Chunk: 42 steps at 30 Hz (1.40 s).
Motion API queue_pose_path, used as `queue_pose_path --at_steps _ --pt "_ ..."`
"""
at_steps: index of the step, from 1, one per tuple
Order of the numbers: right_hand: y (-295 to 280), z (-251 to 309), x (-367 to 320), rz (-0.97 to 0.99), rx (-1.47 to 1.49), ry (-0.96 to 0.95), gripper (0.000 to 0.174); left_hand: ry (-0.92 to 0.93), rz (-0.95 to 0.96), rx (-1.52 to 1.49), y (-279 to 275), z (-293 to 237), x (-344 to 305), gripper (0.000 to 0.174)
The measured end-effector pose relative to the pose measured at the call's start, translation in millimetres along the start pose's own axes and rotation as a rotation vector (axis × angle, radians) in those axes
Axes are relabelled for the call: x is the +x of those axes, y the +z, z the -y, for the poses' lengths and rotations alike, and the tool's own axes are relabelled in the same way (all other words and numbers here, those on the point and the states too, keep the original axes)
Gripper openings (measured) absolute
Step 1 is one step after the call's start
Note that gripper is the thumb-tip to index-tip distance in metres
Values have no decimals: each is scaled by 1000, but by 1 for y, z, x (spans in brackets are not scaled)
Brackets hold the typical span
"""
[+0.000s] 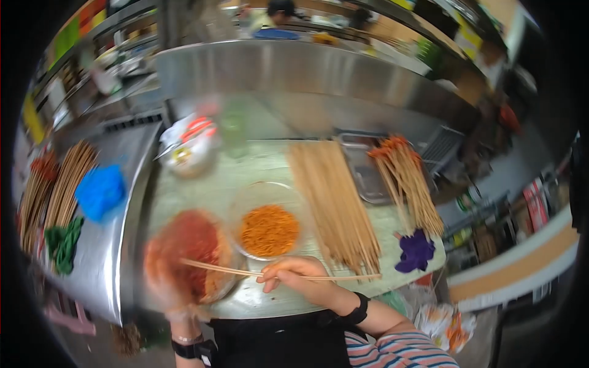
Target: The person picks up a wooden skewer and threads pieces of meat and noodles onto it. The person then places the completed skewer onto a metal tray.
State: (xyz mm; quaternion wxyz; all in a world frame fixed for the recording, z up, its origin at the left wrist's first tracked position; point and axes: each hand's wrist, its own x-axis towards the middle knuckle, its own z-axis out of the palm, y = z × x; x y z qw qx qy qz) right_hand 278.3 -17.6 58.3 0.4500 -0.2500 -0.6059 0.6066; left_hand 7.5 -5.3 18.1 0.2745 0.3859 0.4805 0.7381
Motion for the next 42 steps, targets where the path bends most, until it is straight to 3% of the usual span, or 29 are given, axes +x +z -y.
queue_pose_path --at_steps 1,2,5,9,16,18,21,24,25,28,29,32,34,35,38,42 --pt "-5 4 -3 5 -34 -10 20 33 35 6 6 -8 -2 50" --pt "-12 6 -7 -111 22 -21 20 -54 3 -239 16 -17 -8 51" --pt "-40 15 -17 -420 178 -99 20 -38 96 -208 0 -8 0 54" --pt "-128 31 -16 -908 153 -274 22 -27 122 -86 -13 21 5 49" --pt "-301 -5 -17 -1248 374 -301 39 55 168 101 1 13 -1 38" --pt "-322 -15 -18 -1307 376 -276 40 111 172 143 4 11 -2 38" --pt "-332 -20 -19 -1372 424 -261 45 44 170 37 -2 20 -2 37" --pt "-310 -9 -20 -1313 688 -221 47 -41 140 -13 0 17 -5 35" --pt "-297 -6 -17 -1233 651 -138 45 -35 117 42 -1 18 -5 34" --pt "-260 -5 0 -823 230 162 39 -20 64 151 -2 21 -6 30" --pt "-241 -3 12 -807 111 231 31 -23 59 146 0 20 -7 30" --pt "-212 -17 42 -638 -572 442 24 103 71 327 -7 25 -4 28" --pt "-213 -38 52 -526 -1244 362 18 184 84 427 -9 25 -2 27" --pt "-215 -46 57 -449 -1577 302 16 -48 36 135 -2 18 -8 26" --pt "-220 -43 64 -439 -1303 523 16 87 55 264 -8 25 -6 26" --pt "-224 -28 58 -580 -868 660 14 3 57 69 -1 17 -7 27"
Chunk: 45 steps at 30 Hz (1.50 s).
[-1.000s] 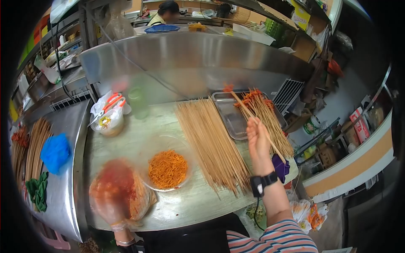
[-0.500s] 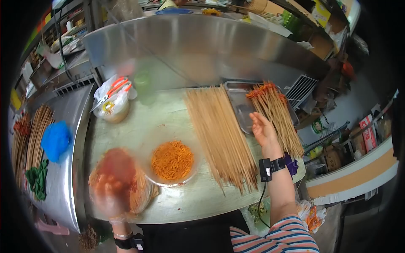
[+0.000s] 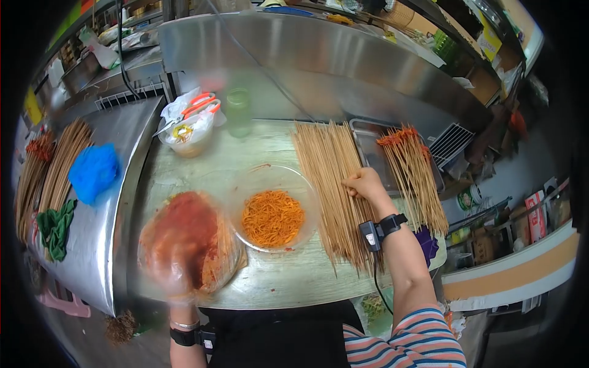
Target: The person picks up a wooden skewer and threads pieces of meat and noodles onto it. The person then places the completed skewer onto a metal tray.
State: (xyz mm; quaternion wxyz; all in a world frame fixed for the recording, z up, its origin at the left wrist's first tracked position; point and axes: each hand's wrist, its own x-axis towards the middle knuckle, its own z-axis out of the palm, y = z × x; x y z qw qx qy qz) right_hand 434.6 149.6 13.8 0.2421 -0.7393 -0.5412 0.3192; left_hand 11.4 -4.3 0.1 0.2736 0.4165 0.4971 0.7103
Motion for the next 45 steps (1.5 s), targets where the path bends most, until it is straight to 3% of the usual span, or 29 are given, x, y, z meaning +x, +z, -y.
queue_pose_path --at_steps 3,6,10,12,15,17,20,22,27,34,35,38,42,45 --pt "-14 0 -8 48 163 76 13 -5 57 -11 -5 3 -1 31" --pt "-36 16 -26 39 309 36 14 61 73 78 -4 0 0 30" --pt "-65 49 -45 -38 965 -200 11 -84 28 -18 0 -4 -1 29" --pt "-54 89 -73 -270 1150 -445 13 -41 58 -32 -1 -5 0 28" --pt "-26 118 -97 -270 859 -612 16 -123 43 -88 0 -6 -2 28" --pt "7 129 -112 -138 758 -582 14 -133 47 -68 -1 -6 -2 29" --pt "39 129 -128 70 690 -538 12 -150 49 -244 -3 -4 1 29" --pt "63 127 -134 205 610 -546 12 -273 21 -490 -10 -14 7 30" --pt "72 120 -147 373 453 -581 20 -186 43 -490 -45 -41 27 27" --pt "62 122 -170 460 430 -446 25 -167 -29 -22 -58 -39 24 23" --pt "62 119 -173 464 429 -449 25 -143 97 118 -62 -40 22 17" --pt "61 114 -183 459 380 -494 22 282 382 737 -49 -42 25 18" --pt "62 115 -188 420 376 -511 19 510 514 970 -19 -34 31 20" --pt "63 114 -188 406 391 -504 19 495 572 1182 -1 -32 34 23"
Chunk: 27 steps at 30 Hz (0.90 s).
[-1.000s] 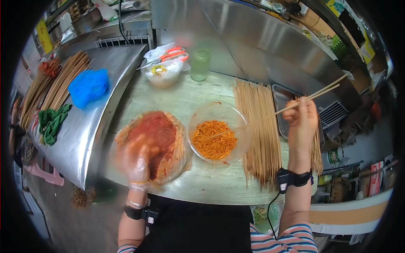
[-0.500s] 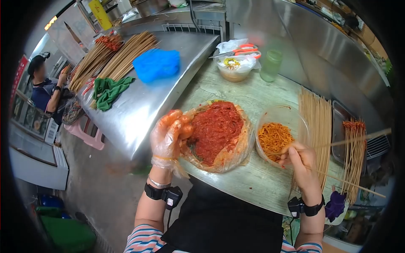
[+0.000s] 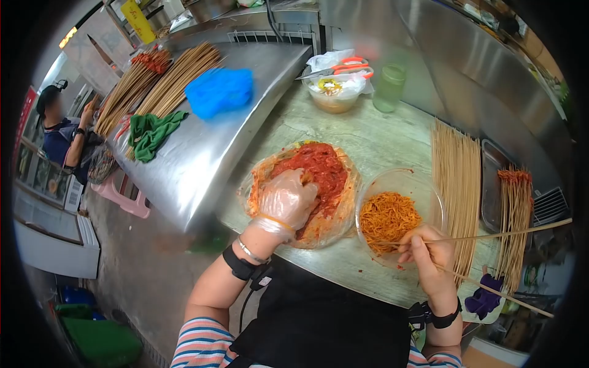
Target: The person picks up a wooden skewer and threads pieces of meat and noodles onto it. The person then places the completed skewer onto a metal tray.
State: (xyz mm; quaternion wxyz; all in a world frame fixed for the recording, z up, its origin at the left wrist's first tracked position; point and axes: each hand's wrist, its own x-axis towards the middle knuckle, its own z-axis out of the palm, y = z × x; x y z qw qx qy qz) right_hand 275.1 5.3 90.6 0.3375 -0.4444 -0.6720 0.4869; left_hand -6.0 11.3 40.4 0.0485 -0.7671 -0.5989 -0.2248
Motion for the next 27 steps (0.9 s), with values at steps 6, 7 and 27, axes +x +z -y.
queue_pose_path --at_steps 6,7,27 --pt "-2 0 1 2 -35 -25 19 -31 61 163 4 -6 12 17" --pt "-2 -1 1 4 -38 -34 19 -48 54 169 2 -5 13 16" --pt "-2 -2 -1 0 -58 -67 19 -859 -51 -1811 -13 37 -15 13"
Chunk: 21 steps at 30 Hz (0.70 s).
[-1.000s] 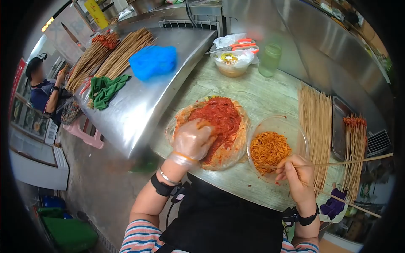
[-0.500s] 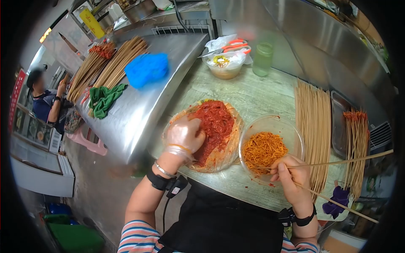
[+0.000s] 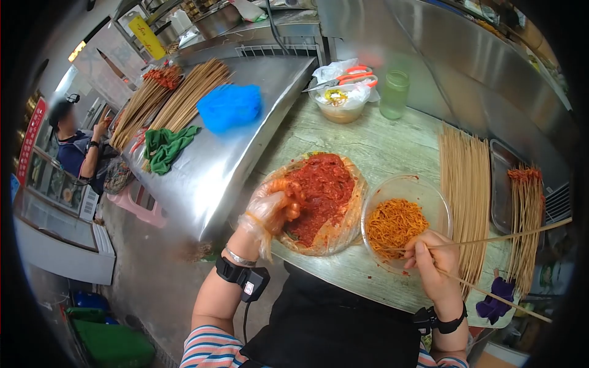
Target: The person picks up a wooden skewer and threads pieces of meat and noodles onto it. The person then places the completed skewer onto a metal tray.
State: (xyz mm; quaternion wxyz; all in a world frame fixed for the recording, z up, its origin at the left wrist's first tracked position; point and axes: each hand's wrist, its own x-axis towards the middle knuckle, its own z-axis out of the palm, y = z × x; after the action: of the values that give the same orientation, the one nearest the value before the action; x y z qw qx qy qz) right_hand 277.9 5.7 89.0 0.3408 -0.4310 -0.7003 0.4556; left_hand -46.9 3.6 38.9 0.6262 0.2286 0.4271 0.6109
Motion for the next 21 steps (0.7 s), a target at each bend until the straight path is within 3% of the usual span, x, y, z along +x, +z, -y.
queue_pose_path --at_steps 3,6,9,13,16,17,21 --pt "0 -1 1 8 4 -6 19 60 -52 115 5 2 -5 8" --pt "-1 -1 1 13 -15 -13 19 218 -135 691 6 4 -3 18" --pt "-1 0 1 12 -11 -14 18 536 -143 1523 8 1 1 15" --pt "-2 -2 0 9 -10 -4 17 722 -45 1778 4 9 10 12" --pt "-3 -4 0 15 -20 -30 16 430 -175 1074 6 7 12 15" --pt "-3 -4 1 22 -26 -33 16 201 -148 769 10 2 7 20" --pt "-5 -3 2 56 -38 -50 16 102 -114 494 12 -8 0 29"
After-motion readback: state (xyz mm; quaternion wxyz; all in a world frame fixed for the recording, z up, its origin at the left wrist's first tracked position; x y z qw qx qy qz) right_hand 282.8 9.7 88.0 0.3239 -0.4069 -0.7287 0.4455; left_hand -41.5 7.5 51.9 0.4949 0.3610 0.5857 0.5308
